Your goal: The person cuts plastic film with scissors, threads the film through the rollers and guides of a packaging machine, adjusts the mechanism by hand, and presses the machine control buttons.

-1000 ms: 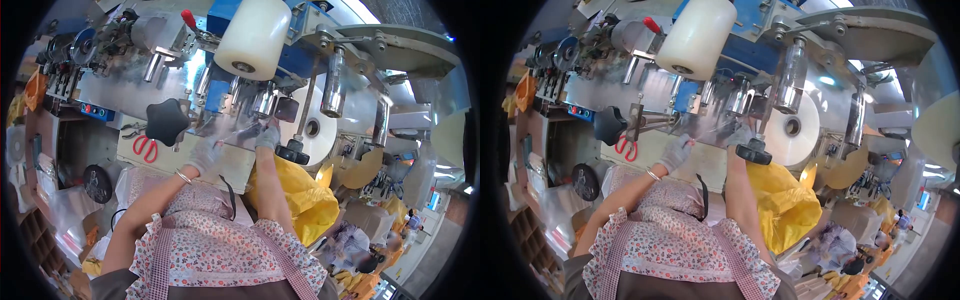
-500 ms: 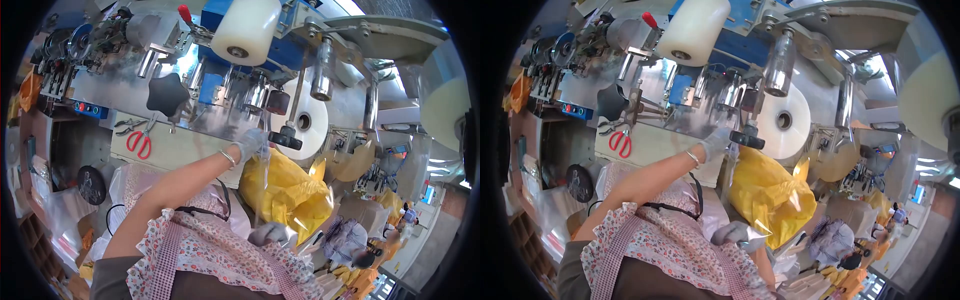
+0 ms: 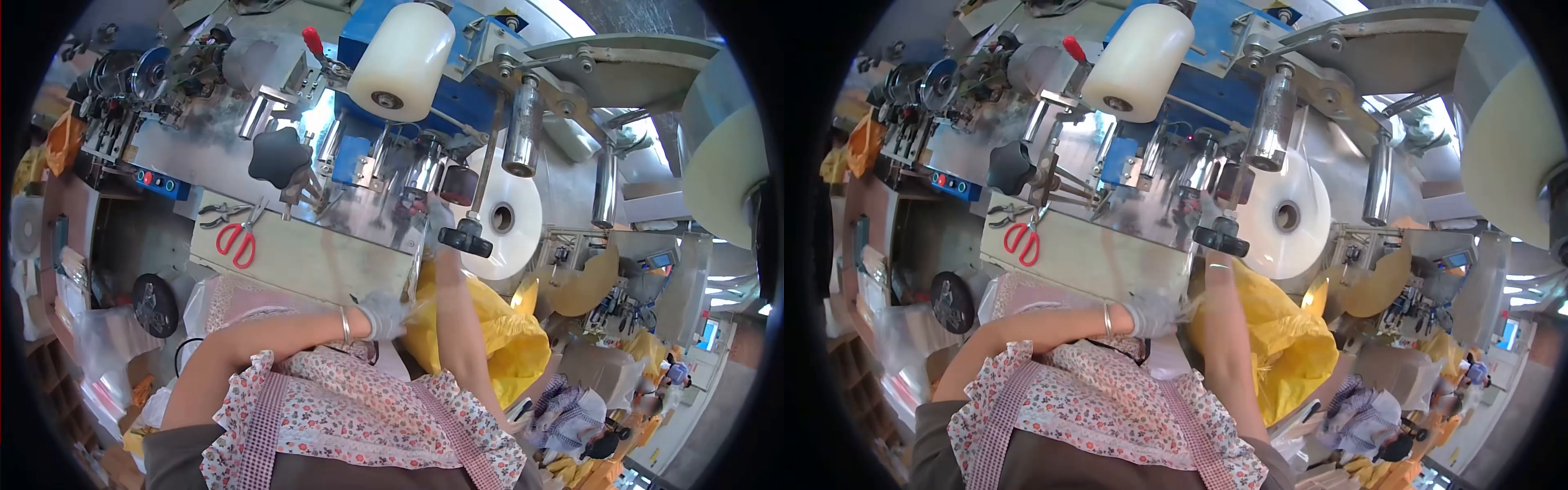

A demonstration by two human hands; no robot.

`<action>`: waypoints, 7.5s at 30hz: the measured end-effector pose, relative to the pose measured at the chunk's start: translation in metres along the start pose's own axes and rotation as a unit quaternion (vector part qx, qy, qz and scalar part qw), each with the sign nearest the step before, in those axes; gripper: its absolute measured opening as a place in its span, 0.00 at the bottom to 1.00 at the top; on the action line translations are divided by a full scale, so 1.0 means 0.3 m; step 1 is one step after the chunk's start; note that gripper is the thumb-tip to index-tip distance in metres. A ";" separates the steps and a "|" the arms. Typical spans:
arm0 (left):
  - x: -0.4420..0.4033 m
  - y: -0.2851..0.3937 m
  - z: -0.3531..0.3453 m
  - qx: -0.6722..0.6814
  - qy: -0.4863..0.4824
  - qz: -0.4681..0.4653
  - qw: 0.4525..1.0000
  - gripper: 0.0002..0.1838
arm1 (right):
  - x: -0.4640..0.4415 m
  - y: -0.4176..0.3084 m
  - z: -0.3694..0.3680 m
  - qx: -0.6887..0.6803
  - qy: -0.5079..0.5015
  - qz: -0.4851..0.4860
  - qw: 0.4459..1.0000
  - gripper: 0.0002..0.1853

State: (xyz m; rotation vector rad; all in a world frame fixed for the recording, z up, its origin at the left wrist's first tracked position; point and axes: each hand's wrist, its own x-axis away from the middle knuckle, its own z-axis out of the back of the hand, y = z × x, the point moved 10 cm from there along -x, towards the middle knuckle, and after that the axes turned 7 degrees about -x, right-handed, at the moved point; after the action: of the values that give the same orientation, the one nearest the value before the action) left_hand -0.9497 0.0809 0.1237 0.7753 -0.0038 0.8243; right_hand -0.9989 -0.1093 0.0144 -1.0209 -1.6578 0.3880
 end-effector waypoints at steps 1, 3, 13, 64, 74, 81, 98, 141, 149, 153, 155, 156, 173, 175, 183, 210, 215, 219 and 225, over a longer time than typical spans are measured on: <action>0.004 -0.022 -0.009 -0.003 -0.006 0.001 1.000 0.17 | -0.051 0.024 0.045 -0.007 0.001 -0.002 1.000 0.13; 0.013 -0.065 -0.035 0.149 -0.086 0.011 0.985 0.23 | -0.117 0.055 0.030 -0.198 -0.271 0.000 0.942 0.11; -0.197 -0.562 0.326 0.141 0.289 0.160 0.933 0.16 | 0.716 -0.051 -0.009 -0.042 -0.114 -0.152 0.981 0.06; 0.203 0.269 -0.034 0.124 -0.150 -0.163 0.967 0.14 | 0.770 0.088 0.356 0.041 0.155 -0.112 0.981 0.07; 0.220 0.331 0.064 0.213 -0.113 -0.245 0.939 0.12 | 0.422 -0.051 -0.103 0.002 -0.173 0.068 0.983 0.12; 0.191 -0.463 0.405 0.312 0.229 0.171 0.906 0.11 | 0.922 0.406 0.432 0.214 -0.092 -0.167 0.958 0.17; 0.188 -0.128 -0.010 0.307 -0.161 0.042 0.937 0.34 | 0.757 0.502 -0.179 0.435 -0.263 0.097 0.856 0.19; 0.432 -0.451 0.055 0.355 0.045 0.185 0.915 0.21 | 0.725 0.419 -0.244 0.097 -0.126 -0.005 0.987 0.18; 0.206 -0.008 0.392 -0.021 0.023 -0.066 0.997 0.27 | 0.782 0.453 -0.055 -0.172 0.003 -0.066 0.983 0.10; 0.039 0.273 0.630 0.098 0.151 -0.111 0.977 0.34 | 0.809 0.443 -0.092 -0.013 -0.003 -0.081 0.997 0.14; -0.047 0.372 0.536 0.309 -0.011 -0.165 0.937 0.36 | 0.804 0.478 -0.102 0.034 0.015 -0.117 0.992 0.18; -0.054 0.413 0.539 0.305 -0.009 -0.168 0.937 0.36 | 0.781 0.514 -0.084 0.034 0.013 -0.112 0.993 0.18; -0.011 0.083 0.453 0.426 0.021 0.031 0.904 0.12 | 1.100 -0.284 0.264 0.342 -0.057 0.179 0.921 0.32; -0.008 0.086 0.448 0.444 0.014 0.027 0.896 0.12 | 1.142 -0.352 0.181 0.414 -0.074 0.193 0.886 0.34; 0.010 0.098 0.450 0.389 -0.014 0.007 0.921 0.12 | 1.030 -0.409 0.000 0.537 -0.056 0.211 0.815 0.31; 0.569 -0.450 0.491 0.367 0.277 0.217 0.861 0.18 | 1.063 0.267 0.241 0.450 -0.216 0.031 0.866 0.19; 0.372 -0.075 0.438 0.101 0.148 -0.007 0.984 0.38 | 1.078 -0.014 0.160 0.336 -0.050 0.198 0.919 0.11; 0.259 0.305 0.331 0.120 -0.030 -0.181 0.976 0.43 | 1.170 -0.232 -0.316 0.270 -0.190 0.360 0.873 0.11; 0.295 0.060 0.123 0.621 -0.129 -0.011 0.773 0.28 | 1.233 -0.423 -0.328 0.185 -0.138 0.393 0.890 0.09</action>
State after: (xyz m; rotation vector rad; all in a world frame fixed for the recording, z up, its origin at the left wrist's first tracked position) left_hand -0.8896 0.1237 0.1874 2.1436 0.3398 0.6154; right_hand -0.9753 0.0828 0.3682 -1.3485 -1.2571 1.3874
